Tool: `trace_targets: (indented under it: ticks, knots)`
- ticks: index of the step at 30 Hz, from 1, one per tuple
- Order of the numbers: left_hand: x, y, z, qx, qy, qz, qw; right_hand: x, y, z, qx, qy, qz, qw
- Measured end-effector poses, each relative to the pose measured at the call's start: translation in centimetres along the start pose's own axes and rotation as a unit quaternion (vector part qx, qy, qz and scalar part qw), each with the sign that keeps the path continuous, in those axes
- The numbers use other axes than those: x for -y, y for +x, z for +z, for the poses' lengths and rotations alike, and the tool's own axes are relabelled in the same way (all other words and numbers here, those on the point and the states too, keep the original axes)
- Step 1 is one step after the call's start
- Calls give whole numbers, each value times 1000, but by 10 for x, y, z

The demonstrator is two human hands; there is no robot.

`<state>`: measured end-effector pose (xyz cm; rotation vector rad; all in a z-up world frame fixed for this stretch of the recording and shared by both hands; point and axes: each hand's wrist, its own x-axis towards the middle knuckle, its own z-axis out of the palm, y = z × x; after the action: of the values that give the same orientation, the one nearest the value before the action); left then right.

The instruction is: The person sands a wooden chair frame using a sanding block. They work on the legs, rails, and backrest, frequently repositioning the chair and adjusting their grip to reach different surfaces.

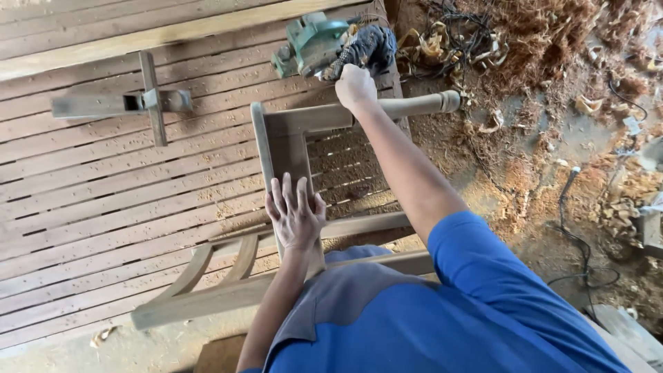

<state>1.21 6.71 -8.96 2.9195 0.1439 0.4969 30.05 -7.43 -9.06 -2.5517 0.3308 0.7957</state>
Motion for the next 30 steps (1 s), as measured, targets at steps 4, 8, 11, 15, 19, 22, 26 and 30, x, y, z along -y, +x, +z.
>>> trace_targets:
  ticks: [4, 8, 11, 15, 19, 22, 26, 30]
  knots:
    - [-3, -5, -1, -1, -2, -6, 1000, -37, 4, 20, -150, 107, -124, 975]
    - [-2, -4, -2, 3, 1, -10, 1000, -41, -32, 16, -185, 206, -209, 938]
    - [-2, -5, -2, 3, -1, -6, 1000, -48, -10, 25, -177, 243, -234, 925]
    - [-2, -4, 0, 0, -1, -9, 1000, -43, -40, -7, -140, 275, -227, 924]
    - [-1, -3, 4, -30, 11, 3, 999, -54, -80, -18, -116, 275, -167, 939]
    - [-2, -3, 7, -61, 21, 9, 998, -82, -79, 0, -166, 232, -196, 938]
    - [1, -5, 10, -54, 26, 12, 998, -79, -92, 31, -195, 288, -181, 920]
    - [1, -6, 10, -53, 16, 10, 998, -72, -85, 36, -243, 248, -165, 923]
